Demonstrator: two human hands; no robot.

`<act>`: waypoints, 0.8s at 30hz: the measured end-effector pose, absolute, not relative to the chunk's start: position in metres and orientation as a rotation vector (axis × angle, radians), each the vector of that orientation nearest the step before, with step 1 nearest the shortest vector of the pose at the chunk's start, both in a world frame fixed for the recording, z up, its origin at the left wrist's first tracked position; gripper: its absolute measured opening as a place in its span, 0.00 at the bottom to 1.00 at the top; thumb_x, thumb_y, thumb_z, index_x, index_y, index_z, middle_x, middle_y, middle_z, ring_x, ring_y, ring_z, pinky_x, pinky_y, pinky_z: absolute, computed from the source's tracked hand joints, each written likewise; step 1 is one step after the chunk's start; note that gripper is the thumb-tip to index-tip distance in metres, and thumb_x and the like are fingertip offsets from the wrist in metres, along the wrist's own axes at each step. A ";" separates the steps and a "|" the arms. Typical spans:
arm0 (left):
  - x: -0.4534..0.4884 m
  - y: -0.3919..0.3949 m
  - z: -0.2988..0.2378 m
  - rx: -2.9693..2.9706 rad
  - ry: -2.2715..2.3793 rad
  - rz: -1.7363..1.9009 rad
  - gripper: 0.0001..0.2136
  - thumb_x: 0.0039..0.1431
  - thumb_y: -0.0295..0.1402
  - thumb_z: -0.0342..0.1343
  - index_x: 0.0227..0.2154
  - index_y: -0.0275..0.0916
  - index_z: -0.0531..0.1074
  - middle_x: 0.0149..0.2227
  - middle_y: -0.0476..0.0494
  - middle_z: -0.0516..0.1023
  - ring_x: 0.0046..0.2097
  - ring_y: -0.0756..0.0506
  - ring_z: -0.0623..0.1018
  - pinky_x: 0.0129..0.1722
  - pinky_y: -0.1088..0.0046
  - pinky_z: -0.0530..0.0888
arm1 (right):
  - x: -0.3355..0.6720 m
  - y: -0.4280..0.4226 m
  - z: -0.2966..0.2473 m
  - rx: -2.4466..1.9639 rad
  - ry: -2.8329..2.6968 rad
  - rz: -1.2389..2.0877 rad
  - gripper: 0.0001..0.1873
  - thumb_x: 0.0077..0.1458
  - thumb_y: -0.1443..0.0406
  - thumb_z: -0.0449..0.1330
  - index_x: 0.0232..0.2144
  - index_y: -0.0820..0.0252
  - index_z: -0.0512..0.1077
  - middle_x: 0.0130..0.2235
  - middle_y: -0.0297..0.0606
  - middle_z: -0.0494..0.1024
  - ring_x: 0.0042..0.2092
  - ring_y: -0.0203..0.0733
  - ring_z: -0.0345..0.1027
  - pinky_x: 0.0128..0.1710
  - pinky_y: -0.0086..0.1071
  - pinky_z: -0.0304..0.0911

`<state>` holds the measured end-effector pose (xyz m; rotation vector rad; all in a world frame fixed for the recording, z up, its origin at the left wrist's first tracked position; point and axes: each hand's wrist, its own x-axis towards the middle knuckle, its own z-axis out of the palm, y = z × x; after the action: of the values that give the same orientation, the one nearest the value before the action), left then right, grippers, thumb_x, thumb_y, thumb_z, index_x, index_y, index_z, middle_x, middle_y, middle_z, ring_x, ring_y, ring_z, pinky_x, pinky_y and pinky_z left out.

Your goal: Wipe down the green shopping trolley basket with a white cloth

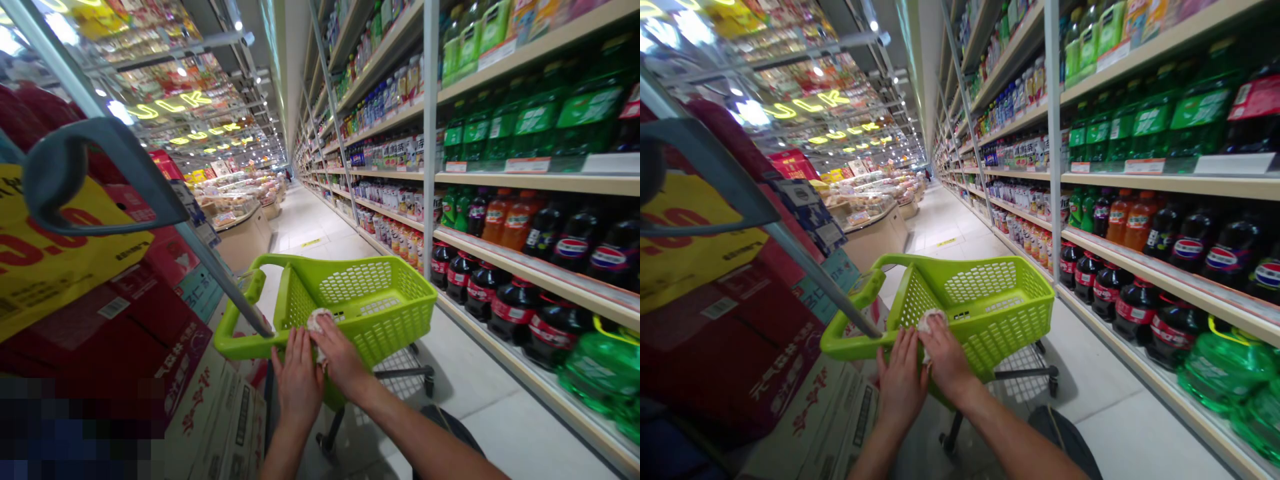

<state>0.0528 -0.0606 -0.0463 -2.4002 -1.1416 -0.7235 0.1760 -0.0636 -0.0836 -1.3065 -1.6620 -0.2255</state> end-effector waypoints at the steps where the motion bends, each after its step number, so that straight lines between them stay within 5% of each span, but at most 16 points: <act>1: 0.049 -0.060 -0.044 -2.395 -1.118 -0.746 0.21 0.51 0.25 0.44 0.51 0.34 0.60 0.53 0.37 0.66 0.57 0.41 0.62 0.58 0.51 0.42 | 0.179 -0.065 -0.083 -1.309 -1.659 -0.229 0.26 0.44 0.78 0.48 0.46 0.62 0.67 0.55 0.47 0.61 0.60 0.45 0.45 0.55 0.44 0.54; 6: 0.011 -0.044 -0.024 -2.114 -1.324 -0.992 0.23 0.53 0.29 0.45 0.54 0.33 0.55 0.56 0.33 0.61 0.58 0.40 0.58 0.58 0.51 0.44 | 0.244 -0.076 -0.103 -1.427 -1.485 -0.250 0.27 0.41 0.79 0.46 0.44 0.62 0.68 0.54 0.47 0.63 0.58 0.46 0.50 0.53 0.46 0.55; 16: 0.007 -0.032 -0.019 -2.123 -1.337 -0.775 0.21 0.51 0.28 0.43 0.49 0.29 0.61 0.53 0.32 0.65 0.57 0.39 0.60 0.58 0.51 0.39 | 0.139 -0.062 -0.048 -1.196 -1.723 -0.143 0.22 0.46 0.77 0.49 0.45 0.64 0.68 0.54 0.49 0.63 0.60 0.45 0.46 0.56 0.41 0.50; 24: 0.013 -0.042 -0.018 -2.161 -1.401 -0.713 0.23 0.48 0.24 0.43 0.51 0.30 0.60 0.55 0.35 0.63 0.59 0.40 0.56 0.59 0.51 0.40 | 0.201 -0.065 -0.076 -1.334 -1.497 -0.094 0.27 0.43 0.79 0.46 0.45 0.60 0.68 0.54 0.45 0.64 0.57 0.44 0.53 0.55 0.44 0.53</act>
<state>0.0133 -0.0420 -0.0181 -2.1614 -1.4011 -0.7129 0.2008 -0.0649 -0.0765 -1.3339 -1.4970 -0.0943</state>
